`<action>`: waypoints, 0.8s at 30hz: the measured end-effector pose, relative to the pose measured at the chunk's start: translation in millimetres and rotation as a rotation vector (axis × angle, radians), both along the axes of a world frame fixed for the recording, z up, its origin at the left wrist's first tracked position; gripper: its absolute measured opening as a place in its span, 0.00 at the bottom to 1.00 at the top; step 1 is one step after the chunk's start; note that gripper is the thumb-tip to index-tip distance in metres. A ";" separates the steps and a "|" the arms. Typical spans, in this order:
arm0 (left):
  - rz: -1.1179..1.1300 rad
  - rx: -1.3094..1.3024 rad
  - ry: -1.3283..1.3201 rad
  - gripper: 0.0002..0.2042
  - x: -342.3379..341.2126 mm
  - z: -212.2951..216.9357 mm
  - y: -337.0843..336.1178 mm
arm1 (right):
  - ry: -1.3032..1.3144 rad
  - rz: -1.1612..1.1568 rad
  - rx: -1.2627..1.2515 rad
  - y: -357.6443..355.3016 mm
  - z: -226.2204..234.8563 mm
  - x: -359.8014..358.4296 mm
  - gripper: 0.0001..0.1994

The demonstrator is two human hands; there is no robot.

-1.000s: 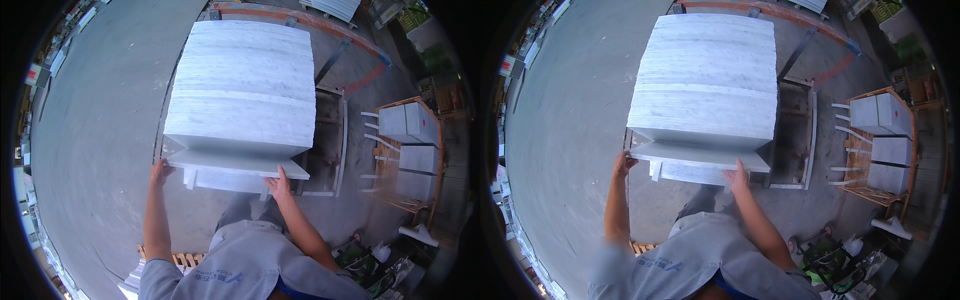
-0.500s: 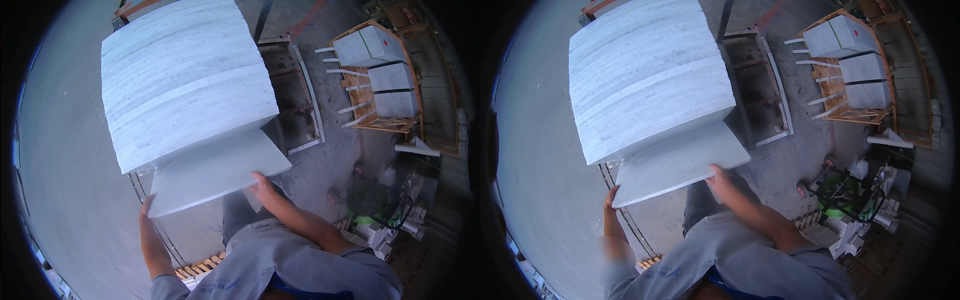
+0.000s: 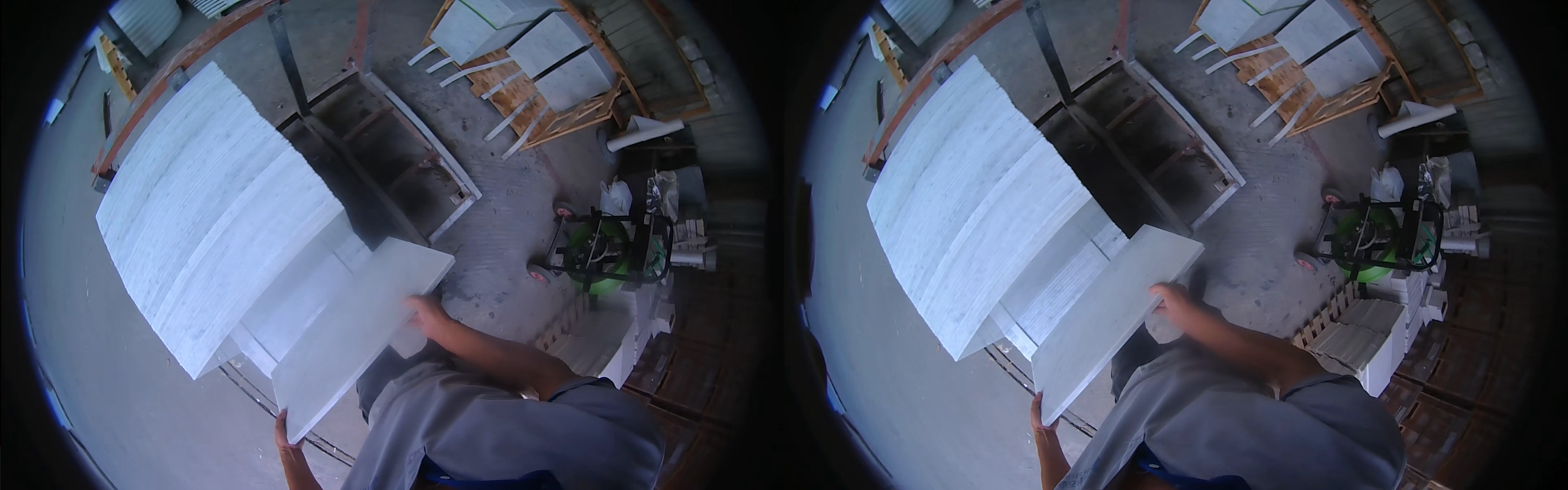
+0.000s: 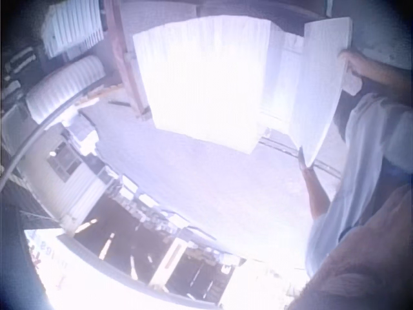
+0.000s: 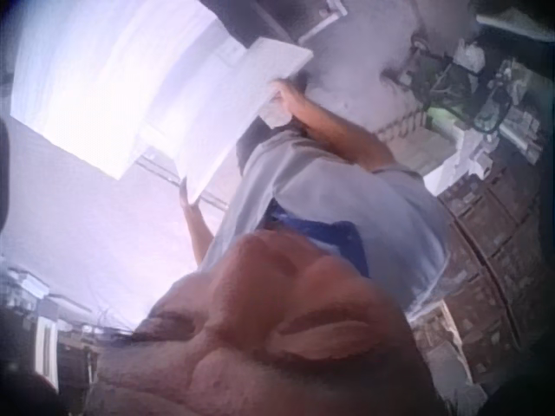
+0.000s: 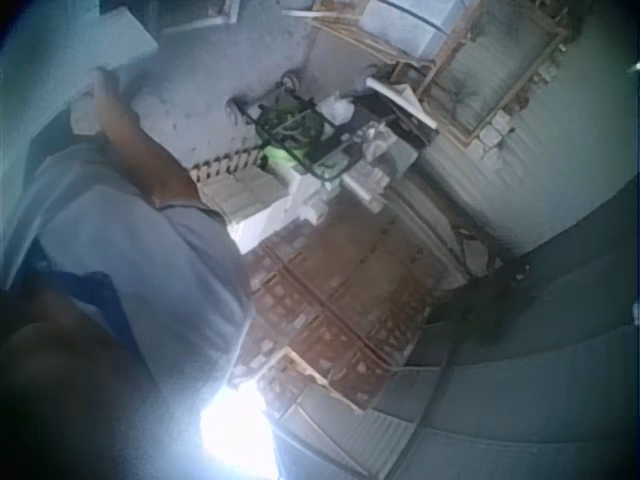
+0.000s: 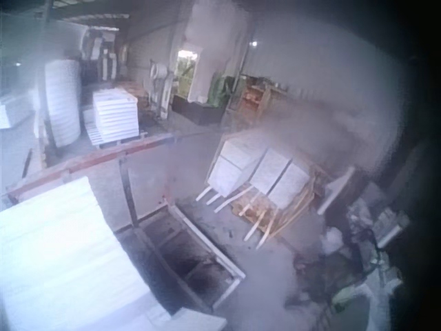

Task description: The person repeatedly picks up stacks of white rectangular panels from a metal cart and places them onto a wooden rack. The person walks back and forth between the cart and the rack, handling the panels by hand and arranging them in neat piles.

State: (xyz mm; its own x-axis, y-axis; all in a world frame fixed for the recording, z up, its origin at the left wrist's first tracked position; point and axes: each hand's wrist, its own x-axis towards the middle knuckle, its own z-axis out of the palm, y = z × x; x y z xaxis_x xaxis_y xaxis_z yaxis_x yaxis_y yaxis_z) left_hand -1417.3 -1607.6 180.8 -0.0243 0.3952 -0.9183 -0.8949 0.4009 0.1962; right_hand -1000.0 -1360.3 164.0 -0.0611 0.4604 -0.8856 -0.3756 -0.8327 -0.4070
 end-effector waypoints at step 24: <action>-0.584 -0.172 0.132 0.19 460.5 6.1 244.3 | -0.014 -0.484 0.174 -71.0 -12.7 545.2 0.18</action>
